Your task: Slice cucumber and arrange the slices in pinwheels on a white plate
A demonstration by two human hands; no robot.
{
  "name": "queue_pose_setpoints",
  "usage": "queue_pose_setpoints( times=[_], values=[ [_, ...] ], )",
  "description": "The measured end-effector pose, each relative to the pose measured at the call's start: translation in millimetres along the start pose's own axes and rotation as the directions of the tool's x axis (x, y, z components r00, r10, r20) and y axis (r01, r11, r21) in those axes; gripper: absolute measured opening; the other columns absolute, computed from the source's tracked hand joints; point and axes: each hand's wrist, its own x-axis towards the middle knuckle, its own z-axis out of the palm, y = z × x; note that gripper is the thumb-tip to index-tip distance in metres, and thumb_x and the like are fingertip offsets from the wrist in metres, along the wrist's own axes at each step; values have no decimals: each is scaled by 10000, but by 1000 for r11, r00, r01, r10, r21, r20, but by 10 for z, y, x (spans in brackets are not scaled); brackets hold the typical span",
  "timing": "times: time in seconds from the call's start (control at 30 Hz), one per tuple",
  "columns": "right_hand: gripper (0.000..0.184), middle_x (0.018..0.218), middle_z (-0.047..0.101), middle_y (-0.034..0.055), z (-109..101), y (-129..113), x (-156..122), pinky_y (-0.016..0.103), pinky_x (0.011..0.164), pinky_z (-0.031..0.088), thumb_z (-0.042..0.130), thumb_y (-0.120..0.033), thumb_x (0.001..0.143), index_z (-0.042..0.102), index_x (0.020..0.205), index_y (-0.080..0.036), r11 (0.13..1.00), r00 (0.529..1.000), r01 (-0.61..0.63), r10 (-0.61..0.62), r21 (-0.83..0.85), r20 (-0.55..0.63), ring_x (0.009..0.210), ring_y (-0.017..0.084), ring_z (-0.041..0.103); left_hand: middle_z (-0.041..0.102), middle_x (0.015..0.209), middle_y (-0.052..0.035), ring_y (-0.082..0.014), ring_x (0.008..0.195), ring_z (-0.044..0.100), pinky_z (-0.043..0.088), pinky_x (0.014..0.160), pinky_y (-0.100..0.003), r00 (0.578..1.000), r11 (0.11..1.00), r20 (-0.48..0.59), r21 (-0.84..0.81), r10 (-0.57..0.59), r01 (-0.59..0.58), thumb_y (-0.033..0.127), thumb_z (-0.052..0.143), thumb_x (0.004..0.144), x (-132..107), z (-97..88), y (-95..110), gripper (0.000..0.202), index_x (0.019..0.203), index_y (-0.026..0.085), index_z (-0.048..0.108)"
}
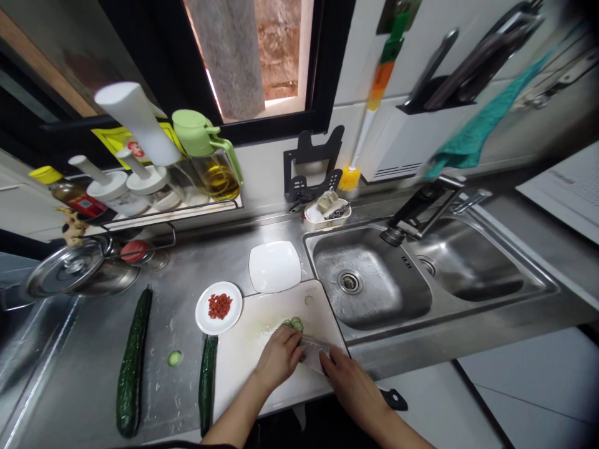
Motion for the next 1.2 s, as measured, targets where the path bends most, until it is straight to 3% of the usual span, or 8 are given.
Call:
queue_pose_setpoints(
  times=[0.13,0.3,0.5,0.7,0.9,1.07,1.2],
  values=[
    [492,1056,574,74,-116,-6,-121,256,736,416,370,17,758,525,1163,-216,994,993,-84,76,76,94,828,162,594,645,1019,-83,-190,989,583,513,881,-385,990,992,-99,-85,-100,92,242,430,898,-26,-7,-111,270,1084,196,621],
    [431,1093,544,70,-181,36,-218,254,759,426,404,-56,773,548,1130,-248,961,977,-159,120,226,178,837,157,599,624,1031,-87,-208,995,570,486,892,-410,923,946,-208,-76,-323,314,162,503,813,-51,-38,-278,315,1114,176,593],
    [429,1062,525,70,-207,28,-230,254,770,437,367,-52,774,553,1110,-243,917,971,-204,145,342,192,870,155,595,588,940,-75,-207,920,557,475,835,-386,879,900,-197,-66,-434,430,158,539,760,-85,-45,-313,306,1059,168,604],
    [398,1053,518,71,-192,16,-190,254,761,440,369,-58,780,564,1077,-237,912,969,-207,142,354,201,850,155,601,554,858,-42,-172,786,538,451,770,-340,848,858,-134,-108,-513,502,128,538,730,-4,-91,-270,218,927,184,611],
    [472,1051,524,63,-147,28,-179,235,782,441,368,-27,748,560,1121,-244,909,972,-204,143,364,186,863,144,602,569,738,-6,-171,762,524,412,731,-302,863,869,-111,-106,-493,483,112,516,722,8,-138,-258,97,766,188,558],
    [466,1054,542,69,-107,31,-178,229,817,435,352,-14,743,575,1091,-229,914,973,-190,126,359,194,887,141,605,585,712,8,-136,695,523,394,681,-248,845,842,-94,-194,-526,503,144,484,760,-69,-139,-247,103,760,187,577],
    [442,1075,564,74,-49,26,-157,235,823,431,357,-22,750,567,1083,-222,921,969,-195,128,336,210,912,148,609,586,644,20,-115,629,518,382,620,-212,783,753,-50,-318,-620,576,272,497,789,-185,-148,-281,170,688,185,602]
  ],
)
